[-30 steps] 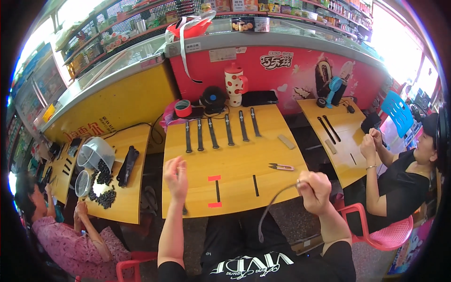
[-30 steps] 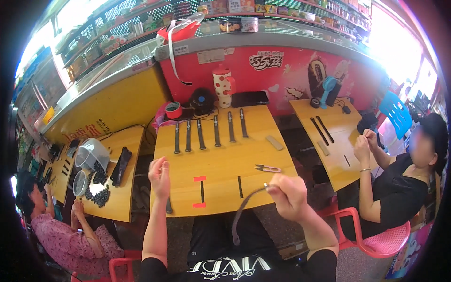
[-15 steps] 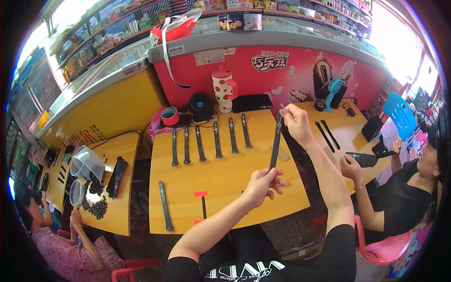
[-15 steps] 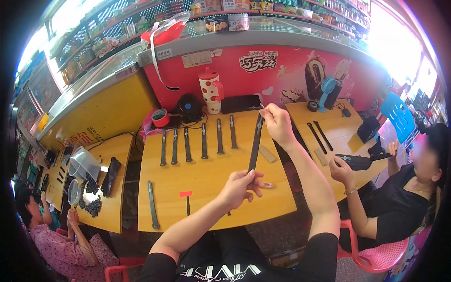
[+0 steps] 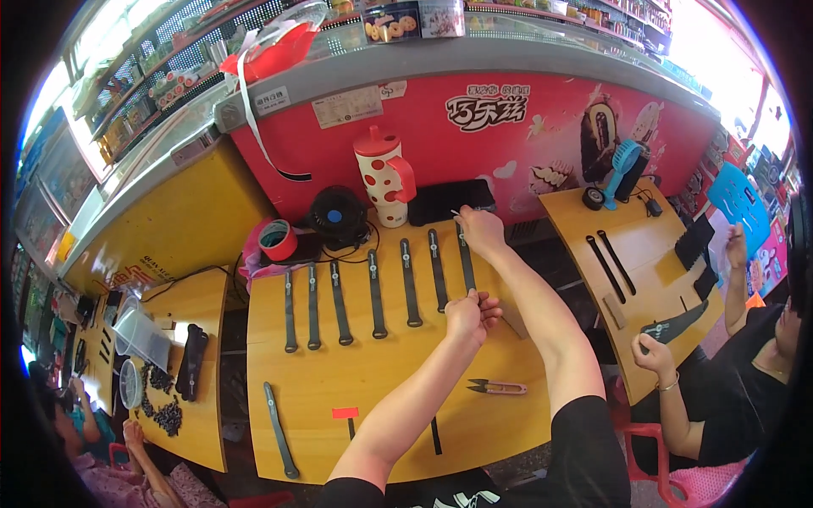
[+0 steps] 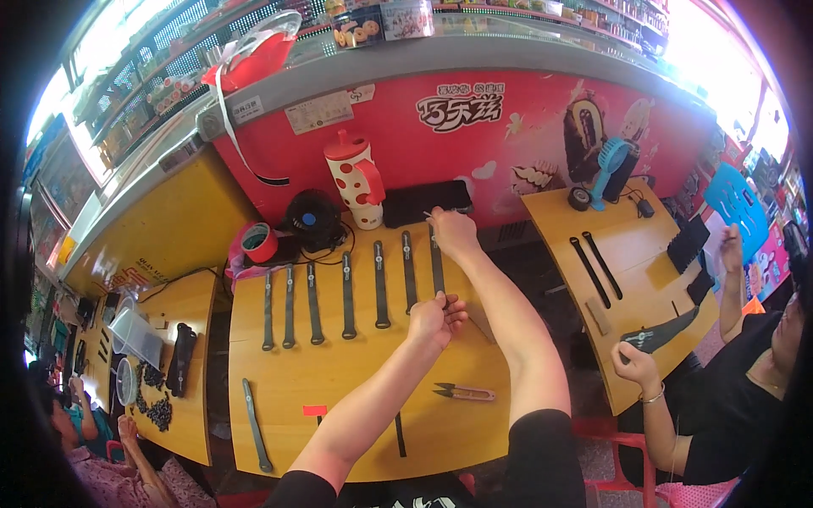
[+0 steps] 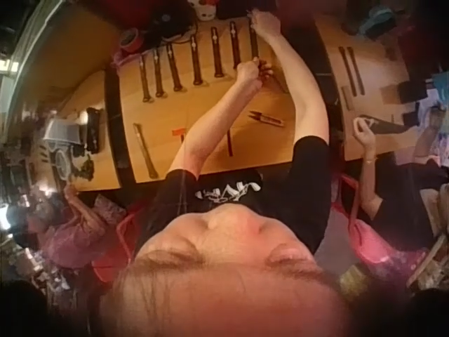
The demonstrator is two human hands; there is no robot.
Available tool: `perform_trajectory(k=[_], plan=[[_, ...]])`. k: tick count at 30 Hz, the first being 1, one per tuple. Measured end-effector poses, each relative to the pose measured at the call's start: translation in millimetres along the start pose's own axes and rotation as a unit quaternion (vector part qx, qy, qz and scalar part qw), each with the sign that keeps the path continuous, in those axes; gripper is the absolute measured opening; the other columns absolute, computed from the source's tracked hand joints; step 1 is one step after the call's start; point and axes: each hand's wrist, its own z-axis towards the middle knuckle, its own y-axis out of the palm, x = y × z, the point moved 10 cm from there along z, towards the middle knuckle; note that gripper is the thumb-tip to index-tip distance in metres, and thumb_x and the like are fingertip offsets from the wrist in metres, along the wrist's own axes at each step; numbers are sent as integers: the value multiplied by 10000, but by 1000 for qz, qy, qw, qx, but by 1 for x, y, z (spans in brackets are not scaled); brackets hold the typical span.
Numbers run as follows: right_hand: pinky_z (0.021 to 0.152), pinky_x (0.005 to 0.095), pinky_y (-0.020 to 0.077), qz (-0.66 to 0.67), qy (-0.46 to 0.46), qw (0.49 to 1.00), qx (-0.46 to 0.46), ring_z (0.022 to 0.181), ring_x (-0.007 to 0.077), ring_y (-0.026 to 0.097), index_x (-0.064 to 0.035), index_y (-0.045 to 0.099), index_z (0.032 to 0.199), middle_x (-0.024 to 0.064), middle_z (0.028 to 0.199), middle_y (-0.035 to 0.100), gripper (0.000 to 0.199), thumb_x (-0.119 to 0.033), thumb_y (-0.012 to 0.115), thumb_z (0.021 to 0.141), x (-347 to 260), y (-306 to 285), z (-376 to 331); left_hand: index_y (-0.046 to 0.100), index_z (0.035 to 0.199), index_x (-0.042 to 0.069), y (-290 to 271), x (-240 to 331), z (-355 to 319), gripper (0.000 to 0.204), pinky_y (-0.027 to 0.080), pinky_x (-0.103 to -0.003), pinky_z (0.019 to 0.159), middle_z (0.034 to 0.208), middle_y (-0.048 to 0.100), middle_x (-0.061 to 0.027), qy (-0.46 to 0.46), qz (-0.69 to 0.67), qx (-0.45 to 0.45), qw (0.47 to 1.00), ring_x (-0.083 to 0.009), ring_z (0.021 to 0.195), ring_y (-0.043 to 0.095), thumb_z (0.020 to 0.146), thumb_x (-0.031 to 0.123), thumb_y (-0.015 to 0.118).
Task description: The recorder is assembling black adjustable fabric straps by threading them through plastic buckle and adjuster components at a workshop table.
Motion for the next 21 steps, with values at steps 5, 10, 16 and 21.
perform_trajectory(k=[5,10,16,21], plan=[[620,482,505,-93,-46,994,-25,743,368,660,-50,572,945,169,747,660,238,-282,522,923,-3,25,-14,527,975,20,-3,-6,4,316,463,-310,521,793,649,-99,-13,47,-5,999,-211,595,608,1025,284,361],[655,481,505,-64,-26,997,-37,788,366,654,-57,561,969,182,788,660,263,-313,544,912,0,23,-11,512,969,19,-1,-7,3,354,470,-302,524,827,662,-120,-35,47,-24,998,-217,606,613,1016,347,387],[703,486,500,8,-6,999,-47,850,369,641,-71,577,968,184,833,660,270,-332,561,898,5,19,-11,509,935,-2,-9,-22,-28,294,476,-305,503,856,673,-159,-62,27,-45,997,-224,602,618,1000,276,440],[708,485,489,104,30,994,-32,854,378,633,-76,595,960,182,842,657,249,-314,571,890,21,9,-13,565,1098,-59,-8,0,-137,290,463,-260,523,889,679,-143,37,173,-120,977,-163,605,604,958,193,529]])
